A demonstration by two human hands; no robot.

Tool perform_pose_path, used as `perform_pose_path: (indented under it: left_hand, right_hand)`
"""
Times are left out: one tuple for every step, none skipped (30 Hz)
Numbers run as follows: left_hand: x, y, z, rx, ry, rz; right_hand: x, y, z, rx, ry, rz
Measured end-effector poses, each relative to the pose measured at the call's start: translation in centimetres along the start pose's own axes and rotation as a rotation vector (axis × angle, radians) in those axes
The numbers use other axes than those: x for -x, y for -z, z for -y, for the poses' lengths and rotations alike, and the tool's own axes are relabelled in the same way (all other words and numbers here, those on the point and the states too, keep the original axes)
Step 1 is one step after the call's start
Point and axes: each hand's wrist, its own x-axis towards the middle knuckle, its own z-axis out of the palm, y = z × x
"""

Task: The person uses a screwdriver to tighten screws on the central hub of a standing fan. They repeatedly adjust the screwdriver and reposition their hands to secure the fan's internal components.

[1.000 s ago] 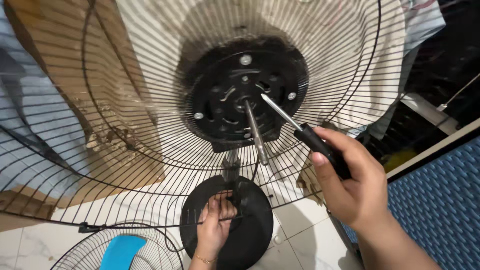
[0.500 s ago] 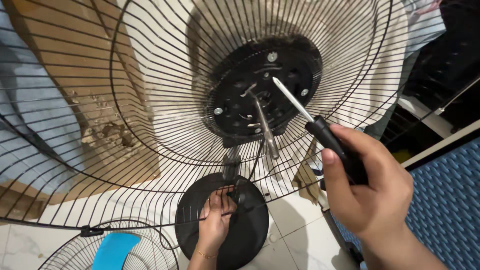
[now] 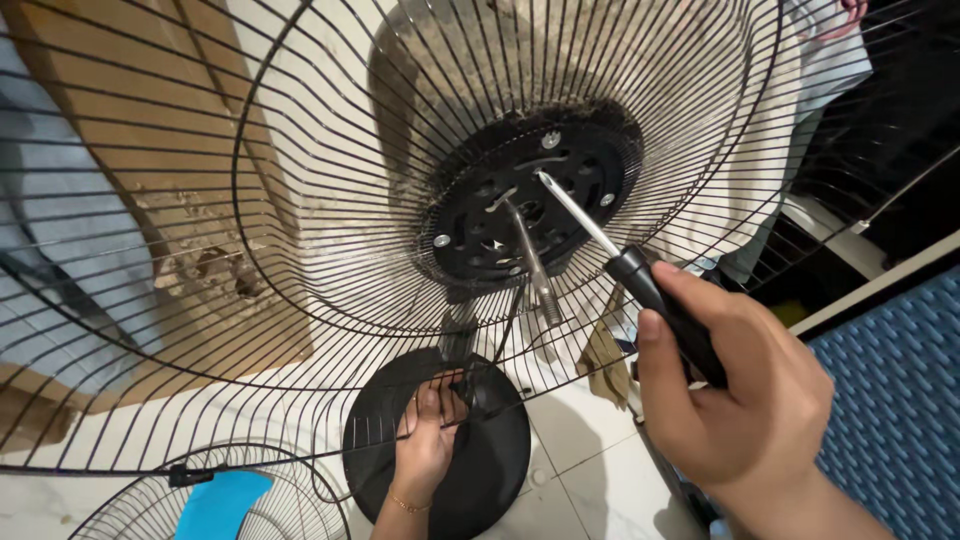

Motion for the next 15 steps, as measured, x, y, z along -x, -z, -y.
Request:
perform_pose_path:
  left_hand:
    - [-0.1, 0.0, 0.0, -0.007, 0.007, -0.015]
    - [-0.1, 0.0, 0.0, -0.003, -0.002, -0.006]
    - [-0.1, 0.0, 0.0, 0.002, -0.011, 0.002]
    - [-0.1, 0.0, 0.0, 0.006, -0.019, 0.010]
    - [-0.1, -0.1, 0.0, -0.002, -0.017, 0.008]
    - [-0.1, -0.1, -0.1, -0.009, -0.015, 0.006]
    - [-0.1, -0.2, -0.2, -0.016, -0.013, 0.004]
    - [-0.2, -0.3, -0.3, -0.032, -0.023, 0.016]
    - [-0.3, -0.3, -0.5, -0.047, -0.034, 0.029]
    - [-0.4, -0.4, -0.7, -0.063, -0.044, 0.042]
    - [-0.4, -0.4, -1.0, -0.119, -0.040, 0.026]
    - [-0.4, -0.4, -1.3, -0.175, -0.035, 0.010]
    - [-0.4, -0.4, -1.6, -0.231, -0.034, -0.006]
    - [-0.5, -0.3, -2.0, -0.310, -0.024, -0.027]
    - [-0.6, -0.2, -2.4, -0.387, -0.013, -0.049]
  right_hand:
    - [-0.1, 0.1, 0.2, 0.012, -0.008, 0.003]
    - [-0.3, 0.2, 0.3, 0.012, -0.018, 0.008]
    - [-0.4, 0.3, 0.5, 0.011, -0.027, 0.014]
    - [-0.5, 0.4, 0.6, 0.009, -0.037, 0.020]
    - [-0.6, 0.5, 0.7, 0.012, -0.033, 0.019]
    - [-0.7, 0.6, 0.9, 0.015, -0.028, 0.018]
    - [-0.9, 0.7, 1.0, 0.017, -0.024, 0.018]
    - [-1.0, 0.8, 1.2, 0.039, -0.003, 0.019]
    - [-1.2, 0.9, 1.4, 0.063, 0.019, 0.020]
    - [-1.4, 1.0, 1.6, 0.086, 0.040, 0.020]
    - [-1.6, 1.2, 1.9, 0.130, 0.058, 0.028]
    - [-1.7, 1.4, 2.3, 0.174, 0.077, 0.036]
    - [-1.9, 1.6, 2.6, 0.218, 0.097, 0.043]
    - [-2.1, 1.8, 3.0, 0.260, 0.108, 0.051]
    - [-2.4, 2.0, 3.3, 0.303, 0.119, 0.061]
